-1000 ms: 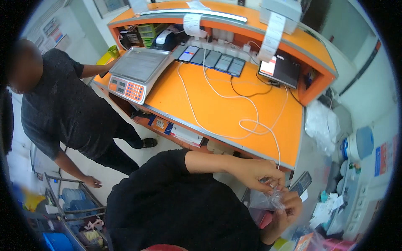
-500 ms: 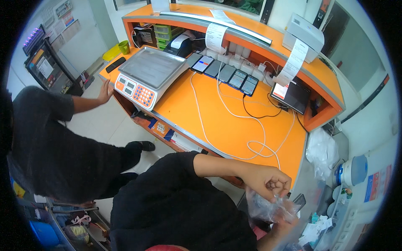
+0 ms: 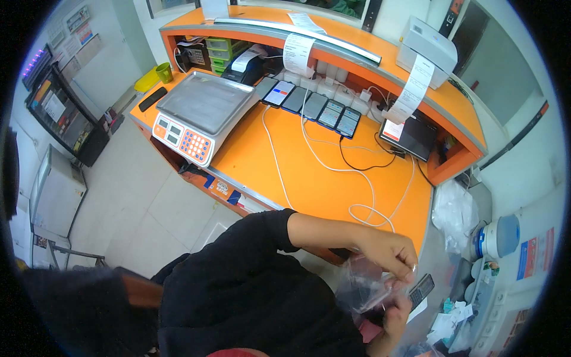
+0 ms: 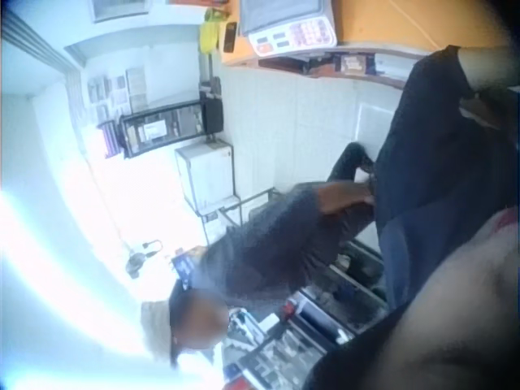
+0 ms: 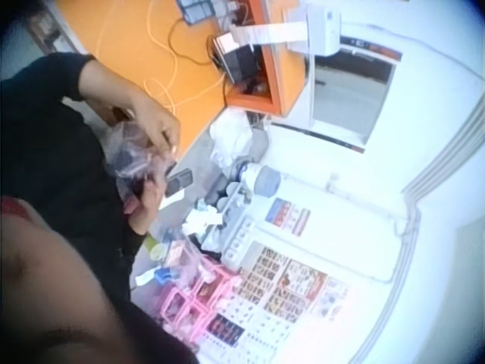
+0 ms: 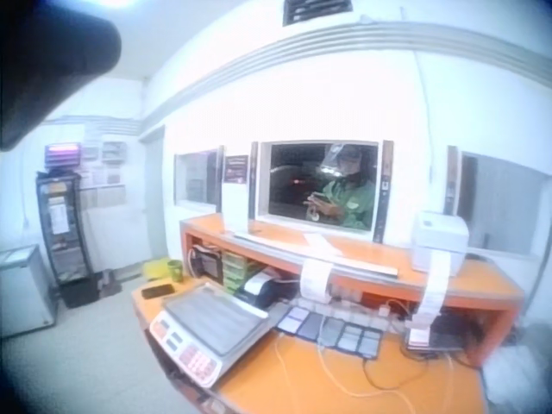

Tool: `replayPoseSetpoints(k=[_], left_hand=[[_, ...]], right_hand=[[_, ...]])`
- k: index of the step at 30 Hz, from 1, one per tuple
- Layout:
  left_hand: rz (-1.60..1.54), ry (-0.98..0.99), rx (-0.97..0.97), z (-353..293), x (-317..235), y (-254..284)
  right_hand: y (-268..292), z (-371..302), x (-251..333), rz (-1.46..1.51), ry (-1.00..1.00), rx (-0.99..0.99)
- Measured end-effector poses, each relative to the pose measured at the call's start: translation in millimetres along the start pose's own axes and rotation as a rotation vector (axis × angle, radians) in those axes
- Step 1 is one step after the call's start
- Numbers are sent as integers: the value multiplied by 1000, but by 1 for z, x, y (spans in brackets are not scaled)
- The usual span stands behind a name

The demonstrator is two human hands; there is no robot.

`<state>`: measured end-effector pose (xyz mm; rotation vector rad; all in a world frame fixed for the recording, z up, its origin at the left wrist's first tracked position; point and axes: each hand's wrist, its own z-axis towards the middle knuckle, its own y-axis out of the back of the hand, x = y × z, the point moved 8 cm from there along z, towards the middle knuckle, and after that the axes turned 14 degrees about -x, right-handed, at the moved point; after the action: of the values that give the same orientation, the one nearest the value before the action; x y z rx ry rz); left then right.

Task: The person packages a food order by putting a plastic cup of green liquid and a container of food into a plastic bag, then prepares a take-out box with fried chicken and mango salad, placing condiments inside before closing the box.

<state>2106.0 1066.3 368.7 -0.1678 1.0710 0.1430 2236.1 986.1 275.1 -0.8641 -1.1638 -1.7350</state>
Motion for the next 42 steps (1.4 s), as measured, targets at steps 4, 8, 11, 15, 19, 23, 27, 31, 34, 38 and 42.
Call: replayPoseSetpoints(k=[4, 8, 11, 15, 19, 23, 27, 31, 34, 38, 42], left_hand=[[-78, 157, 60, 3, 13, -6], [55, 179, 32, 12, 19, -5], [286, -102, -63, 18, -8, -7], [500, -35, 133, 15, 15, -17], [436, -66, 160, 2, 11, 0], [738, -252, 175, 5, 0, -21], [310, 43, 158, 8, 26, 2], [555, 88, 259, -9, 34, -4], [387, -46, 49, -8, 20, 11], [335, -58, 27, -12, 26, 24], [94, 54, -15, -17, 30, 14]], right_hand=[[25, 8, 45, 632, -111, -320], [6, 12, 63, -47, 98, -288], [-2, 5, 46, -385, -40, -136], [-25, 19, 118, -345, 136, -22], [-15, 12, 87, -329, -124, 32], [-5, 22, 89, -409, -100, 106], [-18, 19, 91, 505, -301, 50], [-21, 31, 79, 20, -256, -71], [-18, 33, 94, 154, -90, -178], [-21, 36, 65, 49, -335, -165], [-15, 25, 56, 121, -389, -181]])
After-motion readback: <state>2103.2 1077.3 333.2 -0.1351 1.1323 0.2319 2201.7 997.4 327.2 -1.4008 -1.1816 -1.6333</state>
